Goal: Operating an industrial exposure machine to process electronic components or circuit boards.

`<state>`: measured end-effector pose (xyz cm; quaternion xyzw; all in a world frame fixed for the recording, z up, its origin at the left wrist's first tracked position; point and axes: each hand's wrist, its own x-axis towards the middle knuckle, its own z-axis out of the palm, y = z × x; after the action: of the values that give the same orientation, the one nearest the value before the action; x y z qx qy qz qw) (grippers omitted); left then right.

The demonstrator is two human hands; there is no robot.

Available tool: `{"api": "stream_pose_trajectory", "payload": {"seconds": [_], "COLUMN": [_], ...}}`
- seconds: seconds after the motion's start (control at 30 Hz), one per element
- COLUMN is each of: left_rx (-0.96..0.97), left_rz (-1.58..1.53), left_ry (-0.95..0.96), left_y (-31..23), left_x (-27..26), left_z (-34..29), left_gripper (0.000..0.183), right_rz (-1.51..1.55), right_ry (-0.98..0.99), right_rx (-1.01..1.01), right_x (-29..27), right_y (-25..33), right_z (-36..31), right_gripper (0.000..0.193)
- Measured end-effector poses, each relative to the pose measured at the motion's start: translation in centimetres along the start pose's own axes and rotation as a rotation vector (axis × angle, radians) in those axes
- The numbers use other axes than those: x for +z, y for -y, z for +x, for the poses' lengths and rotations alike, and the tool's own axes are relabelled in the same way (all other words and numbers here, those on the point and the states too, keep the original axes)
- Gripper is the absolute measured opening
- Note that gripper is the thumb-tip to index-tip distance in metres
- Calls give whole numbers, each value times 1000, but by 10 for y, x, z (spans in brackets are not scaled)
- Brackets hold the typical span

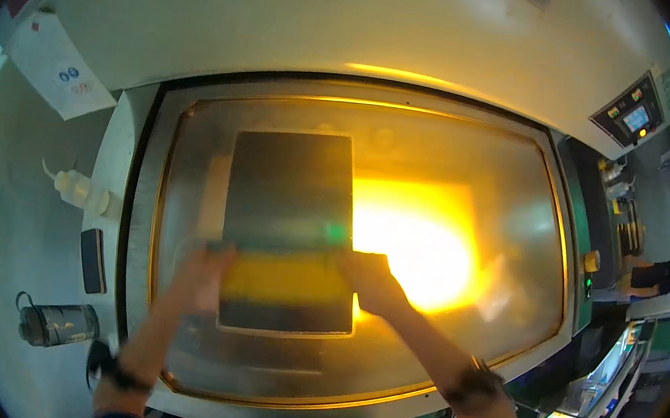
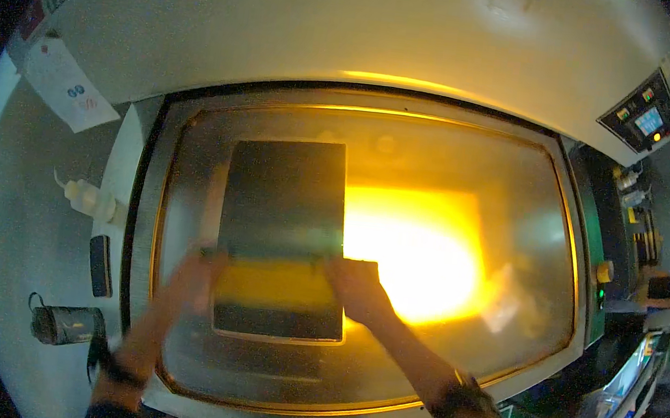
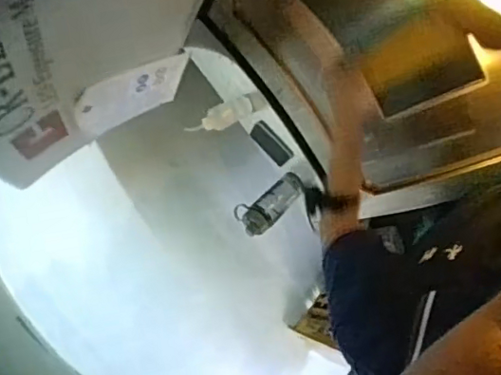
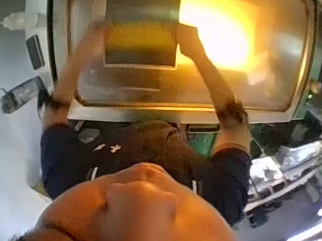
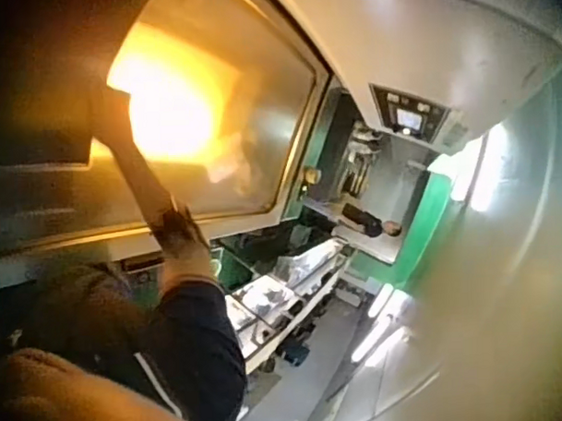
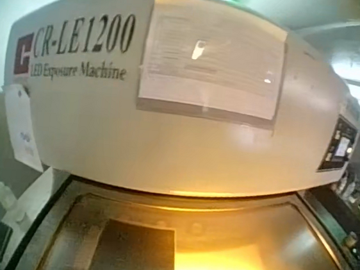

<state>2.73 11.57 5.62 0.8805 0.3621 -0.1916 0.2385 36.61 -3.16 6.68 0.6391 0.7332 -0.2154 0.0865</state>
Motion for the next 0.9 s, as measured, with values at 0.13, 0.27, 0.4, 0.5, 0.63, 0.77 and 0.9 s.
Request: {"api": "stream_pose_trajectory", "payload": {"seconds": [0.13,0.27,0.4,0.5,0.63,0.77,0.9], "left_rx": [103,160,-18,28,23,30,-198], "left_rz": [-296,245,253,330,105,24,292], "left_ry": [-80,162,-191,-429,-538,-398,-401], "left_y": [-102,-115,-53,-42,15,17,-65], "left_x": [88,51,0,-88,-160,-180,-194], "left_z": [-168,-141,25,165,286,309,251], "left_gripper": [69,91,72,64,64,64,62], "right_rz": [96,80,-87,-176,-179,-99,-167], "right_ry": [-93,-188,-294,-433,-525,-340,-393], "right_rx": [-211,-92,-84,59,98,114,246], "right_x": [48,48,1,-31,-107,-133,-102], "right_y": [60,48,-56,-162,-234,-234,-225], "right_z": [-209,-192,-24,95,214,213,201], "right_gripper": [58,60,60,64,65,86,77]}}
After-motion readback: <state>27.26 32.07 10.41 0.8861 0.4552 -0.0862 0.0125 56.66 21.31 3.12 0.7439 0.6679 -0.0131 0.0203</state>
